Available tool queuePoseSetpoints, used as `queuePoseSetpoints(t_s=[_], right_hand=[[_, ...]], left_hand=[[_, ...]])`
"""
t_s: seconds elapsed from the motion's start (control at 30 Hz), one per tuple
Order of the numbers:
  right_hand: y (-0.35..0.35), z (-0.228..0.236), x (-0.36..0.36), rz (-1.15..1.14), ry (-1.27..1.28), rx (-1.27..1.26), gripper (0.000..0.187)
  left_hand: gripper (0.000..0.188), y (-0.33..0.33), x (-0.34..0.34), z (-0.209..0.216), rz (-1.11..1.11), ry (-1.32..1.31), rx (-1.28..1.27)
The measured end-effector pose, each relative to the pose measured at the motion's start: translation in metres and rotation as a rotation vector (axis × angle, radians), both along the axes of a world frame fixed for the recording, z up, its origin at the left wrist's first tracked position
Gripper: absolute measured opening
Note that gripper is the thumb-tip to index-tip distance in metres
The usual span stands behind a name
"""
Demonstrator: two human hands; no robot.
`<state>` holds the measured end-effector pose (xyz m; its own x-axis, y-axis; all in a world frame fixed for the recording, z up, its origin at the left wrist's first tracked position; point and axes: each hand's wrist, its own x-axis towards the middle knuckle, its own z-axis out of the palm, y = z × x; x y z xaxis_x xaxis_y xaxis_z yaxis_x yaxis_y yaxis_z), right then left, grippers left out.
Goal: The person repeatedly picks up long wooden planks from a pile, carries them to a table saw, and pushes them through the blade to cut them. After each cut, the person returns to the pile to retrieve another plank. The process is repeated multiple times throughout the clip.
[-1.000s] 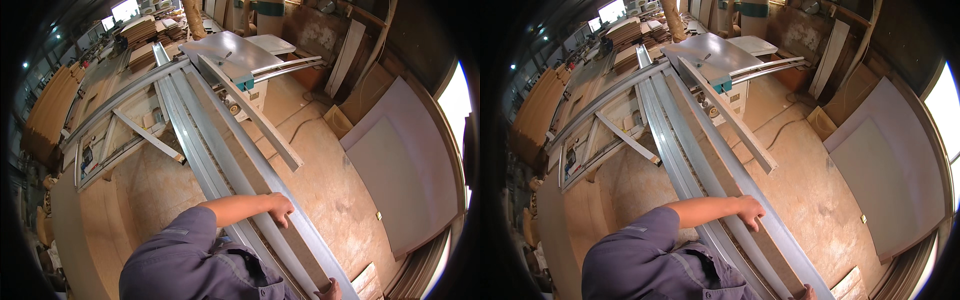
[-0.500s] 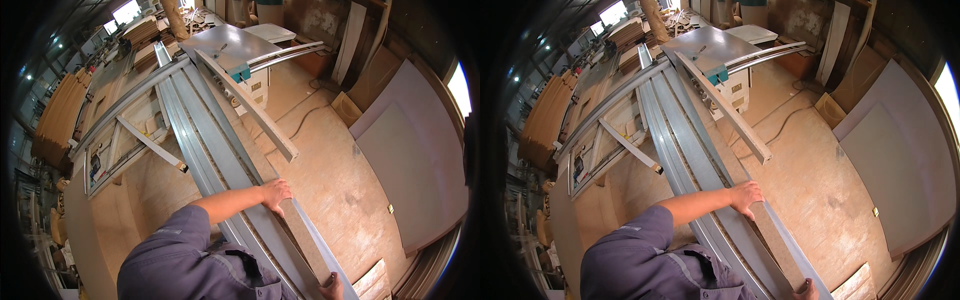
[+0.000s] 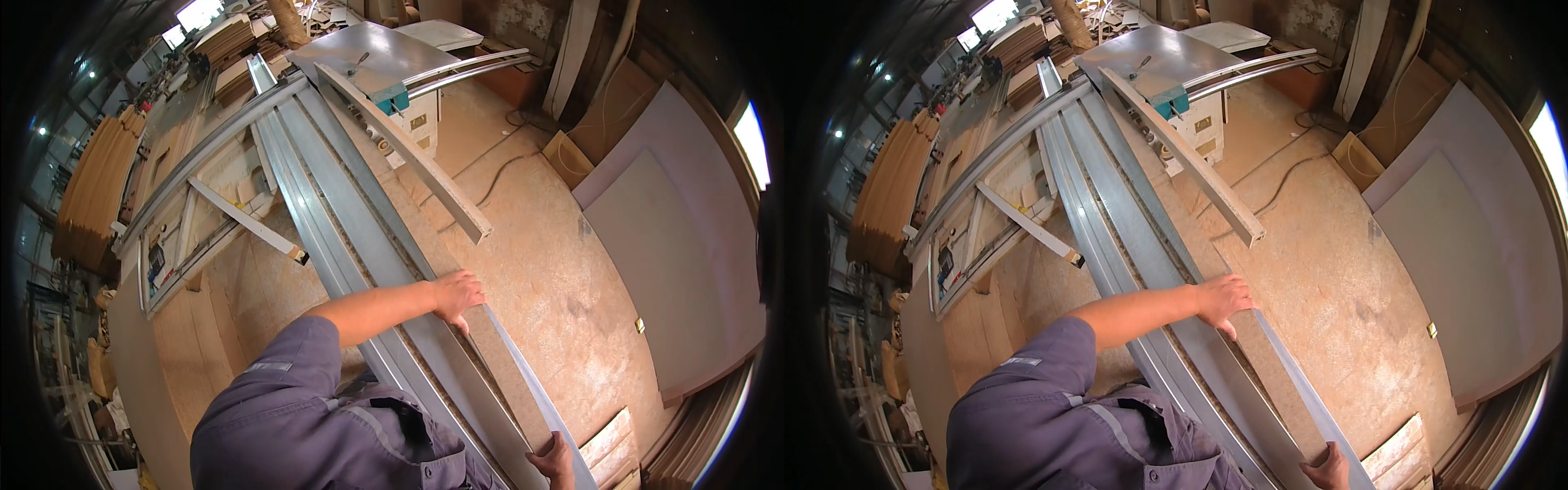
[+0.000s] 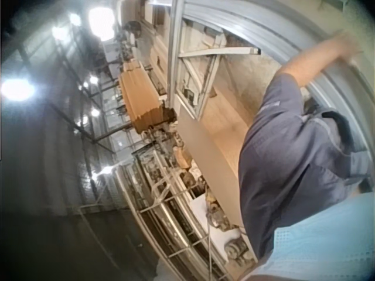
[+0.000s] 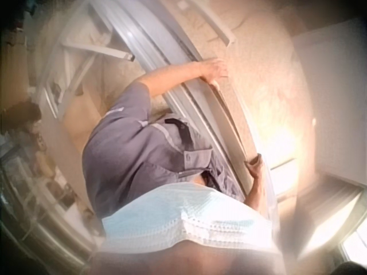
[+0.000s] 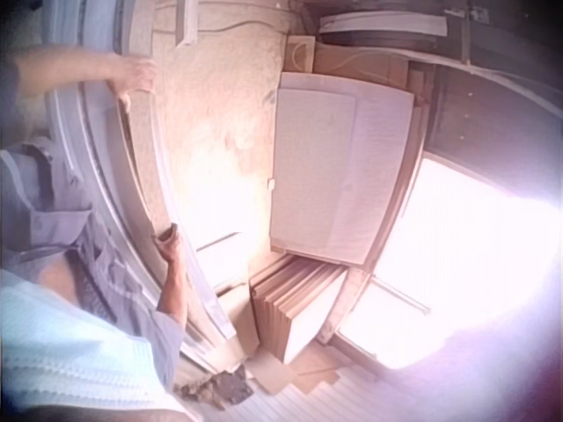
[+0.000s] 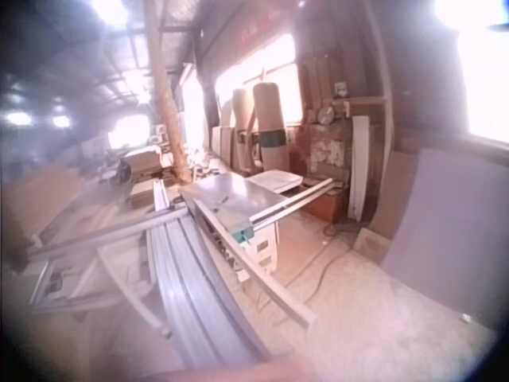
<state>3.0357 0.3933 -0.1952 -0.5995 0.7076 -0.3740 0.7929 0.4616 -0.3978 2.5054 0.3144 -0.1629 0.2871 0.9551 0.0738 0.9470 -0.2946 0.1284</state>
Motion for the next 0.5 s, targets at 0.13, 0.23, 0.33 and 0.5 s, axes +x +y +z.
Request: queuePoseSetpoints(t_s=[0.13, 0.23, 0.33, 0.5], right_hand=[[-0.009, -0.019, 0.018, 0.056, 0.013, 0.231, 0.058], [-0.017, -0.022, 0.022, 0.135, 0.077, 0.414, 0.046], [-0.020, -0.030, 0.032, 0.107, 0.163, 0.422, 0.038], [-0.014, -0.001, 0.009, -0.222, 0.214, 0.033, 0.038]], left_hand=[[0.037, 0.001, 0.015, 0.009, -0.047, 0.111, 0.039], [0.016, -0.005, 0.023, -0.008, -0.033, 0.186, 0.111], [0.006, -0.008, 0.024, -0.015, -0.075, 0.125, 0.198], [0.024, -0.005, 0.029, -0.030, -0.060, 0.106, 0.458]])
